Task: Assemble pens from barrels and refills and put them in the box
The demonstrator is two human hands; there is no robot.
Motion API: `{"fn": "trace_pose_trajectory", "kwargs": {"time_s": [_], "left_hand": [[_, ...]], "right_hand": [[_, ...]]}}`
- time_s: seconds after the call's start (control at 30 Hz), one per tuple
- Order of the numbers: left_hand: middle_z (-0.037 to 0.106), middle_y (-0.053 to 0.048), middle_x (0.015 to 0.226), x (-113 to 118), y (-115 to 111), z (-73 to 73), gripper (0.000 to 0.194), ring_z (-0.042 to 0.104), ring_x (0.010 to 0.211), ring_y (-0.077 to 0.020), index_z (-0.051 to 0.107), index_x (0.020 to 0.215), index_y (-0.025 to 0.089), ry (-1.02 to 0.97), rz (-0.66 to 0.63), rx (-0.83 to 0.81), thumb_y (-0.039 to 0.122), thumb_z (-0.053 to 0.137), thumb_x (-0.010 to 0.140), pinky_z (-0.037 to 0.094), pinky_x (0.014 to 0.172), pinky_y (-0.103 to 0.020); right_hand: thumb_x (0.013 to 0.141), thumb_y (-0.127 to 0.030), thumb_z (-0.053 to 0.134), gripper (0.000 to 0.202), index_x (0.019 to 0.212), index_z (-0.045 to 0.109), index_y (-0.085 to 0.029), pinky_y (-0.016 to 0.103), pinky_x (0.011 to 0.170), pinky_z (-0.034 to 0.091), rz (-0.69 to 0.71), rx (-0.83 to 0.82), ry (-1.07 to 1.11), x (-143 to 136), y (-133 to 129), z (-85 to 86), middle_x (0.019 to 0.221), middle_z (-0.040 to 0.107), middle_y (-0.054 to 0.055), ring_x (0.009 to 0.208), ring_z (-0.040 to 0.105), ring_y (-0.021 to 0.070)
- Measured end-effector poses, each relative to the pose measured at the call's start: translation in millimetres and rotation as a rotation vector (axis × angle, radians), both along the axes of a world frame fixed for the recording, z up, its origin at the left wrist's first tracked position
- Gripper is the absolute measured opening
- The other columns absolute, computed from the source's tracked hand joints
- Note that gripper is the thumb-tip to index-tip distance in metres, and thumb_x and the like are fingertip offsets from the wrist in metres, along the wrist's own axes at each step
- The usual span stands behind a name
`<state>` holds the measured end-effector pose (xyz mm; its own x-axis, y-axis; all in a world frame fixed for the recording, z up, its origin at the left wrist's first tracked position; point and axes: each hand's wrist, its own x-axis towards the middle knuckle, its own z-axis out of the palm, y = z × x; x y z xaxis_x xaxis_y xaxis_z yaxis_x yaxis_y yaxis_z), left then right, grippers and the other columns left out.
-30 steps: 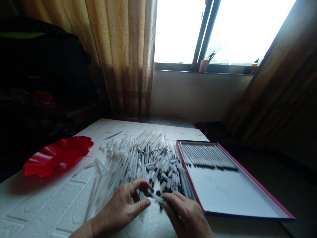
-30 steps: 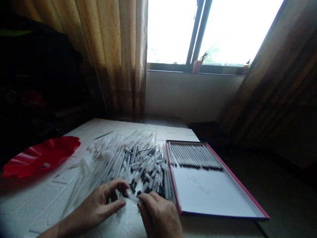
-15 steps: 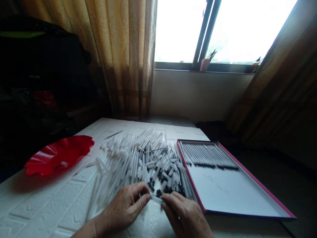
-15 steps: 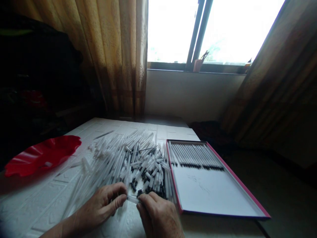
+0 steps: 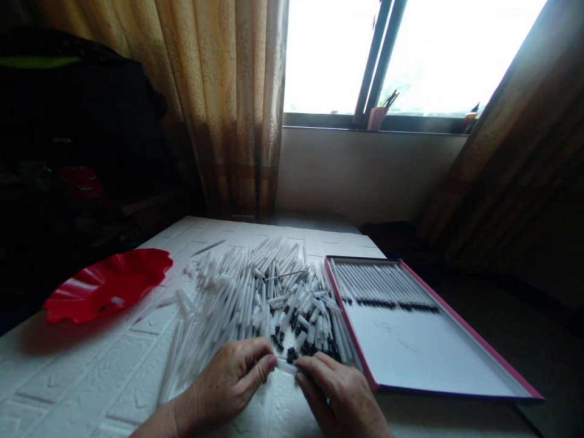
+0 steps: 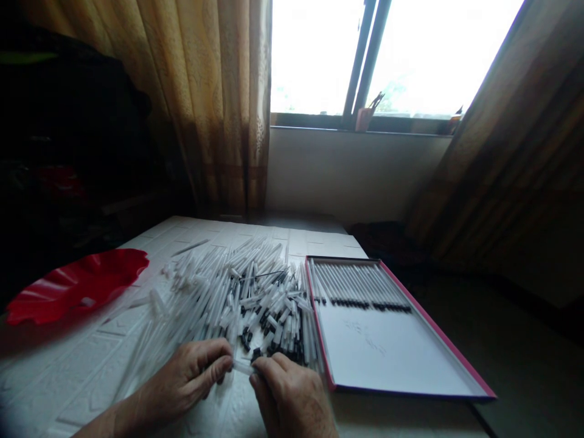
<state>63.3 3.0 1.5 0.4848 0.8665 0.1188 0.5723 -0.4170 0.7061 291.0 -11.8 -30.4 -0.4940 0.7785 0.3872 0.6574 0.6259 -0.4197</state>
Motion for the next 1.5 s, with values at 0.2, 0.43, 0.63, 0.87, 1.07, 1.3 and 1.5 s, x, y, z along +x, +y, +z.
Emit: {"fn": "trace_pose_trajectory", "kwargs": {"time_s": [0.2,0.43,0.63,0.87,1.07,1.3,1.5], "left_hand": [[0.067,0.0,0.079,-1.2,-1.2,3.8,0.019,0.061,0.071,-0.016,0.061,0.088,0.021,0.003,0.01,0.022,0.034,0.049,0.093,0.043,0.066,-0.022],[0.055,0.004,0.059,0.4,1.0,-0.8,0.037,0.055,0.055,-0.0131,0.051,0.07,0.022,0.012,-0.022,0.004,0.036,0.035,0.1,0.039,0.055,-0.021],[0.067,0.0,0.082,-0.7,-2.5,3.6,0.016,0.063,0.073,-0.0166,0.061,0.093,0.021,0.044,-0.005,0.031,0.032,0.049,0.093,0.043,0.068,-0.022],[0.055,0.003,0.062,-0.2,-2.7,2.1,0.04,0.055,0.058,-0.014,0.049,0.07,0.022,0.039,-0.045,0.019,0.04,0.032,0.101,0.037,0.057,-0.022],[0.052,0.003,0.065,0.8,-0.8,1.9,0.031,0.052,0.06,-0.0139,0.049,0.073,0.021,0.041,-0.035,0.027,0.034,0.038,0.099,0.035,0.058,-0.022],[0.056,0.003,0.067,-2.1,0.4,1.4,0.022,0.053,0.06,-0.013,0.06,0.082,0.02,0.013,-0.04,0.011,0.031,0.046,0.095,0.038,0.06,-0.021],[0.055,0.006,0.06,-5.3,2.8,2.5,0.011,0.055,0.055,-0.0114,0.065,0.081,0.019,-0.017,-0.028,-0.038,0.025,0.059,0.088,0.039,0.056,-0.018]], "right_hand": [[0.106,-0.035,0.035,0.035,0.102,0.068,-0.023,0.022,0.06,0.047,-0.008,0.008,0.0,0.2,0.1,-1.8,0.083,0.072,0.004,0.07,0.073,0.0175],[0.104,-0.033,0.038,0.032,0.1,0.069,-0.024,0.022,0.059,0.048,-0.026,0.028,0.02,-1.2,-0.3,-4.2,0.081,0.072,0.004,0.069,0.072,0.0167],[0.104,-0.031,0.038,0.031,0.103,0.068,-0.023,0.022,0.061,0.048,0.0,-0.018,-0.015,0.6,0.4,-0.7,0.084,0.072,0.004,0.072,0.073,0.0177],[0.103,-0.029,0.039,0.029,0.105,0.067,-0.023,0.023,0.061,0.048,0.01,0.001,-0.014,-0.1,-1.1,0.5,0.084,0.072,0.004,0.072,0.073,0.0178],[0.102,-0.029,0.043,0.025,0.105,0.068,-0.024,0.022,0.06,0.048,0.001,0.016,-0.009,-0.6,-0.8,-1.7,0.084,0.072,0.003,0.071,0.073,0.0175],[0.102,-0.029,0.042,0.026,0.104,0.067,-0.024,0.022,0.06,0.047,-0.003,0.007,-0.039,0.6,-0.6,-1.5,0.084,0.072,0.003,0.071,0.074,0.0176],[0.099,-0.025,0.046,0.023,0.103,0.068,-0.024,0.023,0.058,0.046,-0.006,-0.025,-0.078,0.1,-0.3,-1.0,0.083,0.073,0.003,0.07,0.074,0.0186]]}}
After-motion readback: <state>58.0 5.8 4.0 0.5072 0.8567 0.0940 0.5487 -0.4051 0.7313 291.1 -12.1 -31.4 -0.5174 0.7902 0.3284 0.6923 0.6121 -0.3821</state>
